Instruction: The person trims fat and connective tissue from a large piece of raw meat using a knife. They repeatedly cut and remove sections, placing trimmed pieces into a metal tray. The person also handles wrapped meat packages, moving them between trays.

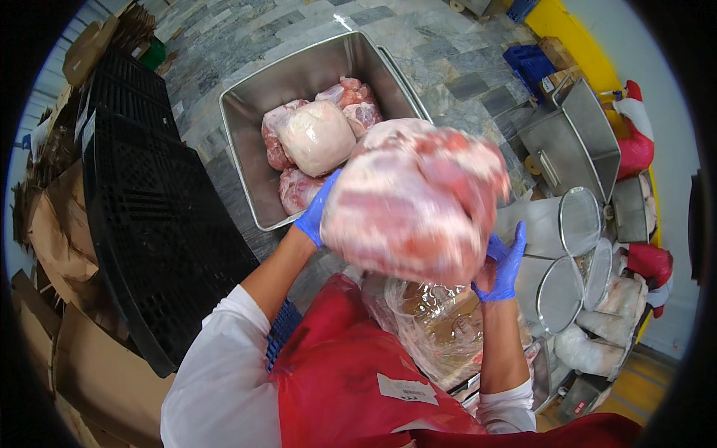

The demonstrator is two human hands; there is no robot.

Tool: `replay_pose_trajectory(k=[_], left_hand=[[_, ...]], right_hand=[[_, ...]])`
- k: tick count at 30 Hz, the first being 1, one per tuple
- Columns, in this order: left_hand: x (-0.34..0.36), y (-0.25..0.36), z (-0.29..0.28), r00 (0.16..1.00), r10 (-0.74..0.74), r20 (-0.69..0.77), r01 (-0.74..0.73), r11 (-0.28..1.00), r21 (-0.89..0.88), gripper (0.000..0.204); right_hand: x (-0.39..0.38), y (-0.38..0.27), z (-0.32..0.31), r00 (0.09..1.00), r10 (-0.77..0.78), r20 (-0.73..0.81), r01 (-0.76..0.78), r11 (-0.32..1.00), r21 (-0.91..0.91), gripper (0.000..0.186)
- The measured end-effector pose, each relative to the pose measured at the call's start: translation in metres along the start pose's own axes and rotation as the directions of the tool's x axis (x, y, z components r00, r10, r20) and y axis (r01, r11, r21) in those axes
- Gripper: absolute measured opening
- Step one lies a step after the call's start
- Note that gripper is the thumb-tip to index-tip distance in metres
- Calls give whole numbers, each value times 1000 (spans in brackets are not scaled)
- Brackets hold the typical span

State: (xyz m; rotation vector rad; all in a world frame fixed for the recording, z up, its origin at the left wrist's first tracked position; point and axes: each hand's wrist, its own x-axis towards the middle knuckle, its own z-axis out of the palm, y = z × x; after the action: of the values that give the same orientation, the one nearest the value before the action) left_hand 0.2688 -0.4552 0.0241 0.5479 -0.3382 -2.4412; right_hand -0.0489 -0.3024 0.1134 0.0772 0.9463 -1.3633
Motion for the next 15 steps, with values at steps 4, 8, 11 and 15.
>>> replay_pose_trajectory(k=[4,8,11,15], left_hand=[[-23,-25,-89,969,-227,95,246,914,-322,69],[-65,-27,-72,916,-278,-288,280,959,-33,77],[-108,-31,-132,713,-148,-685,523,763,380,69],[-224,-31,-289,593,342,-729,804,-224,550,56]], right_hand=[[-16,-14,53,949,-98,301,152,975,-164,81],[-41,5,52,960,-239,143,279,806,-522,67],[-70,21,-7,982,-187,-7,118,645,-755,59],[-127,57,-135,870,-366,-331,-144,452,-880,48]])
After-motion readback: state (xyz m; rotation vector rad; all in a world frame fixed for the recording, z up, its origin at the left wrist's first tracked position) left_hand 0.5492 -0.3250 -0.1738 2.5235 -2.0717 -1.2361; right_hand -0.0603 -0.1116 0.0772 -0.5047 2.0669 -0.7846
